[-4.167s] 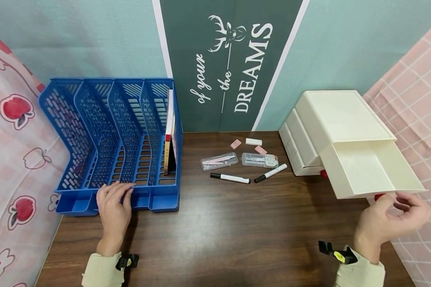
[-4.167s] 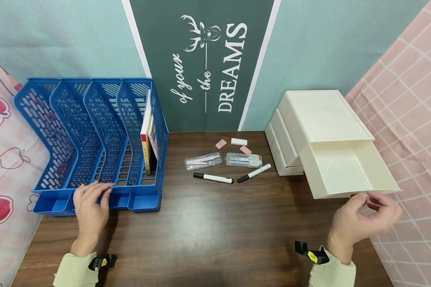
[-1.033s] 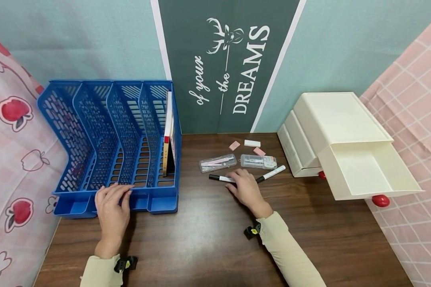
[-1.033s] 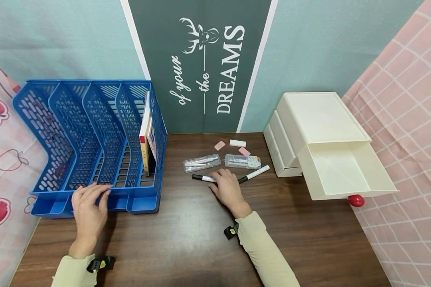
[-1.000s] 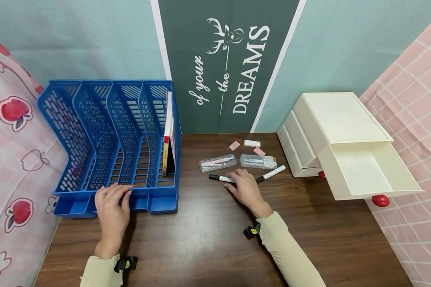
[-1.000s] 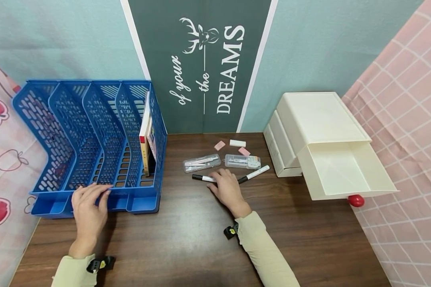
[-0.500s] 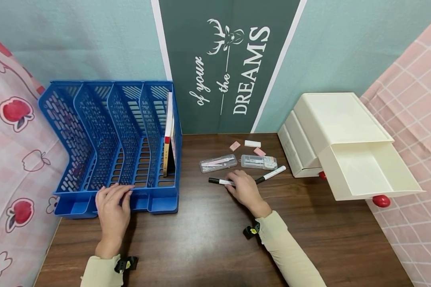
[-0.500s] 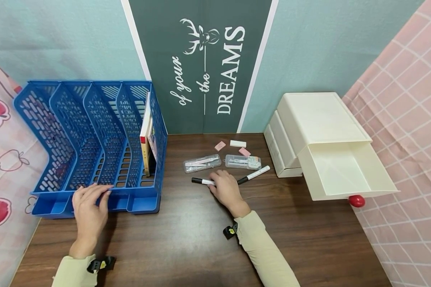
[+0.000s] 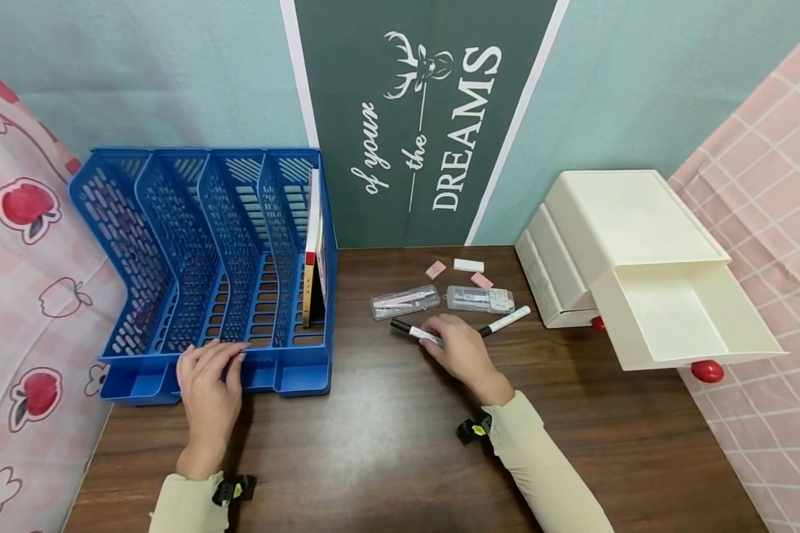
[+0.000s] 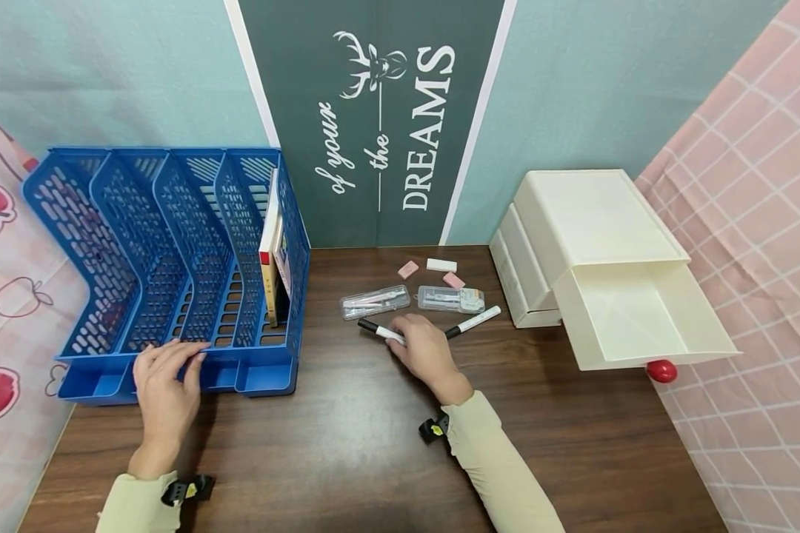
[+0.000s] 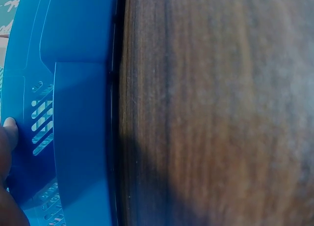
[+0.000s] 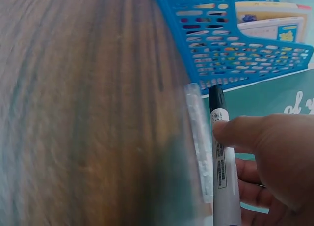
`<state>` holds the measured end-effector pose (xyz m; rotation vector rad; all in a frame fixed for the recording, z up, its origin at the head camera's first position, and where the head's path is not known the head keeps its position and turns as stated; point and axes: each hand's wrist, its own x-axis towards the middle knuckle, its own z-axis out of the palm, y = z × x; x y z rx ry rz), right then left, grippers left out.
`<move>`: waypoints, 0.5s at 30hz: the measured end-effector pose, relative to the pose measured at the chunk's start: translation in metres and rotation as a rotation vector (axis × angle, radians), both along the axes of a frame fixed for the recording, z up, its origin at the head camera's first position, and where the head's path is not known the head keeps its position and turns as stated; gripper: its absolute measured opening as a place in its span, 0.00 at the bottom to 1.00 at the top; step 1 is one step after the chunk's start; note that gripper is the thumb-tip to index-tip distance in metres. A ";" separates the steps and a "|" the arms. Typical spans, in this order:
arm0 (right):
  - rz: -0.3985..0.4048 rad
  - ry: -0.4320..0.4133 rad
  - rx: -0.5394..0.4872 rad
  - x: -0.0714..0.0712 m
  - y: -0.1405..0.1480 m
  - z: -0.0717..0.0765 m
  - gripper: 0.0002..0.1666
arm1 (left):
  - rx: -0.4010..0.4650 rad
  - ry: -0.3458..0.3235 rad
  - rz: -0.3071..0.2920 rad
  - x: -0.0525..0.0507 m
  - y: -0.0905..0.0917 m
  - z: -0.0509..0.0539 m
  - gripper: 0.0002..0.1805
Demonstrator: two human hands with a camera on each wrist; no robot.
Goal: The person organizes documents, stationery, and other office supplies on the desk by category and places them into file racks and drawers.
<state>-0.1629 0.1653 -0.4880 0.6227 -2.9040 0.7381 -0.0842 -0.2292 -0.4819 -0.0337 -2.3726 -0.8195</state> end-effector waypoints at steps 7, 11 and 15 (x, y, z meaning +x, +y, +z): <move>-0.011 0.007 -0.002 0.009 0.014 0.023 0.07 | -0.001 -0.009 0.000 0.000 0.000 0.000 0.06; -0.030 0.015 0.005 0.015 0.023 0.037 0.08 | -0.004 -0.008 -0.003 0.000 0.000 0.000 0.06; -0.041 0.029 0.014 0.020 0.030 0.049 0.08 | -0.003 0.004 0.006 0.000 0.000 -0.001 0.06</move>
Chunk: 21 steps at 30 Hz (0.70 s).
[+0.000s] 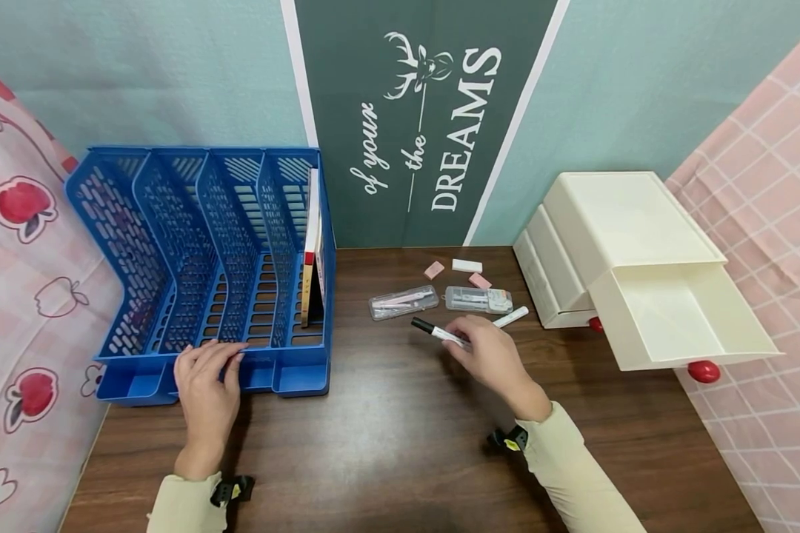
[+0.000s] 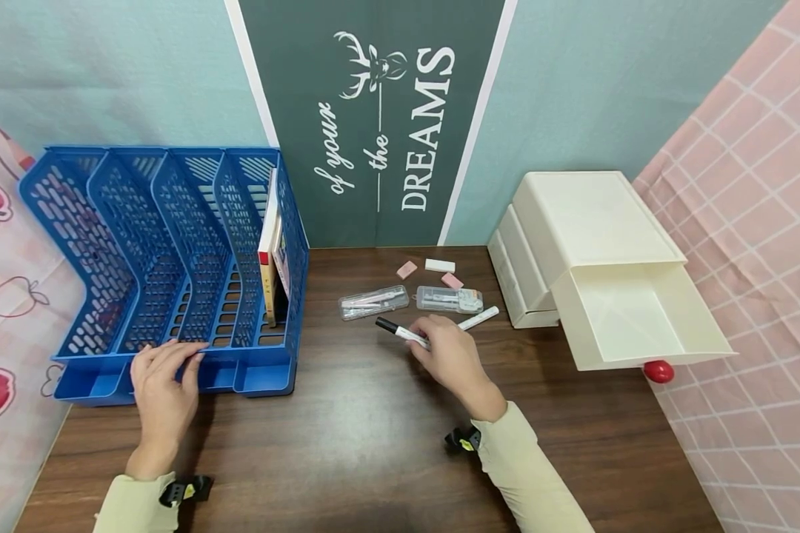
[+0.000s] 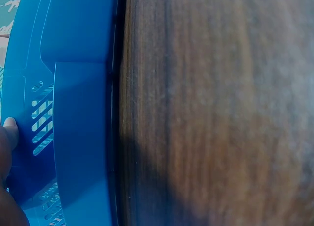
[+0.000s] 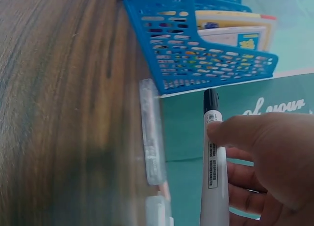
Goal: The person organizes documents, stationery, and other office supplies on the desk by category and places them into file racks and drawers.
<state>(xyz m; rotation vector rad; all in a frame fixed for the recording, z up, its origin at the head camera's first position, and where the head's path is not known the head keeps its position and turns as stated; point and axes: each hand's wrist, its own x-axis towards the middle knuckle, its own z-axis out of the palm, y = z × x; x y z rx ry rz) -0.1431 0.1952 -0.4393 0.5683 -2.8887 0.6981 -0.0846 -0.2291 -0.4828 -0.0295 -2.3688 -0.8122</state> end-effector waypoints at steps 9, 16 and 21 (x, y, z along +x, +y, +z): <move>-0.017 0.054 0.017 0.010 0.020 0.031 0.07 | 0.009 0.000 -0.003 0.000 -0.001 -0.001 0.07; -0.052 0.090 0.029 0.011 0.039 0.055 0.08 | 0.025 0.021 0.006 0.000 0.000 -0.002 0.08; -0.082 0.108 0.037 0.014 0.053 0.071 0.10 | 0.029 0.023 -0.002 -0.001 0.000 -0.001 0.08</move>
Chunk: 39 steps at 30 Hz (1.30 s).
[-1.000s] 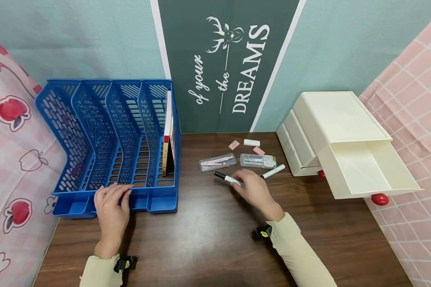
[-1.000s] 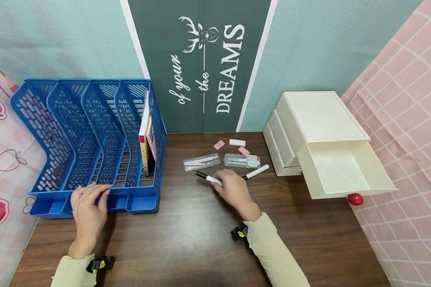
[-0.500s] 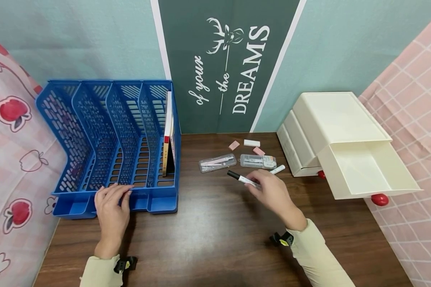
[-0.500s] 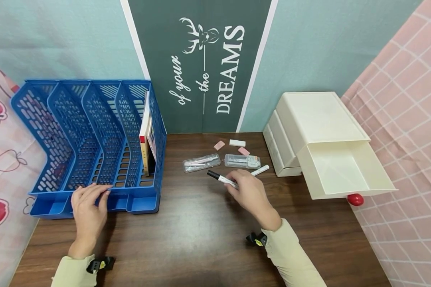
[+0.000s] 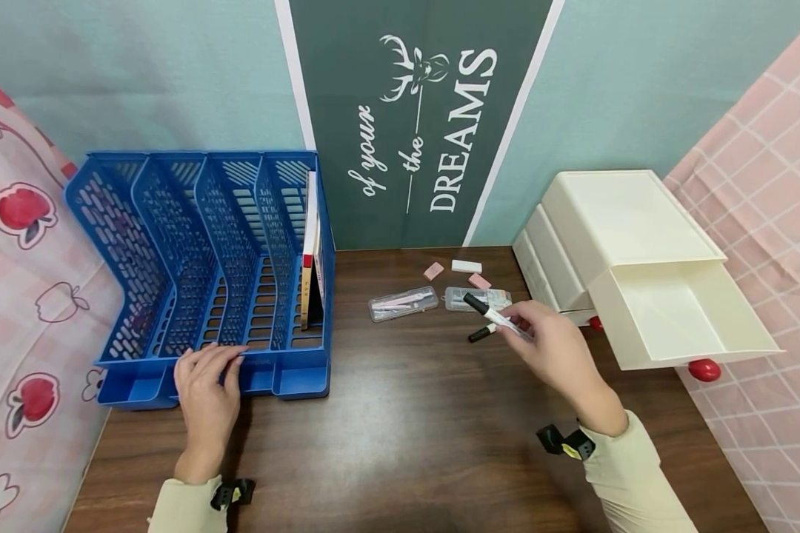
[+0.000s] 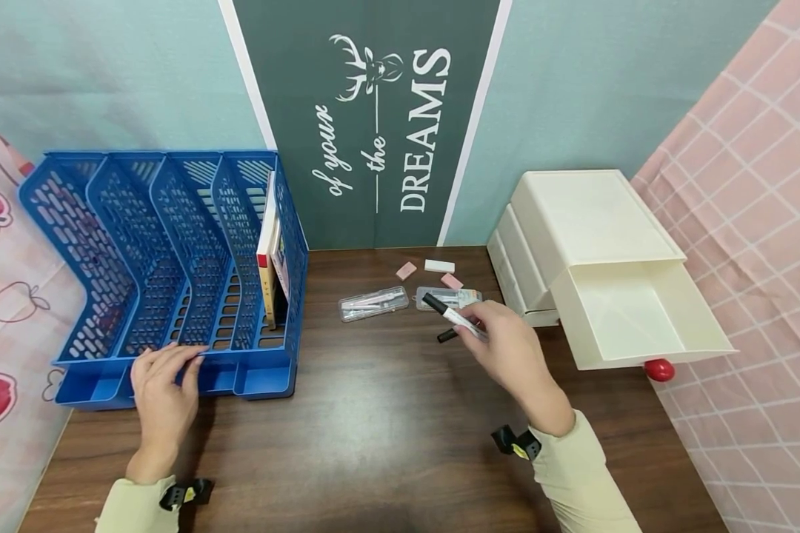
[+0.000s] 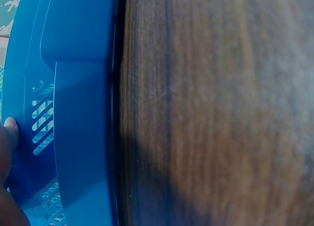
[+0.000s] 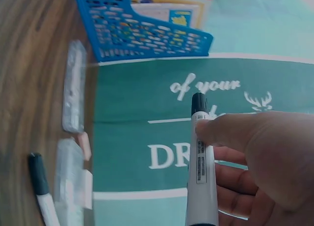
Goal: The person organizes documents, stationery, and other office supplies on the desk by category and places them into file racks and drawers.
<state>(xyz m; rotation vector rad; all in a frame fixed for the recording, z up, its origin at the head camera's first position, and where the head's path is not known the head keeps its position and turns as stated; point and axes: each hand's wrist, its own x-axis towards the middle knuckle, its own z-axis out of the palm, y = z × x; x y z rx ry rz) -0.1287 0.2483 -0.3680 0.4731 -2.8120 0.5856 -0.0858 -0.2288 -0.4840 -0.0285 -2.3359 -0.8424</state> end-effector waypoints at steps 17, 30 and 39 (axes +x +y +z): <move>-0.053 0.122 0.020 0.009 0.047 0.051 0.13 | -0.024 -0.034 -0.008 0.002 -0.003 0.001 0.06; -0.116 0.029 0.045 0.007 0.078 0.082 0.06 | -0.024 -0.022 -0.009 0.002 -0.002 0.000 0.06; -0.135 -0.032 0.117 0.006 0.098 0.095 0.06 | -0.025 -0.028 -0.011 0.002 -0.002 0.000 0.06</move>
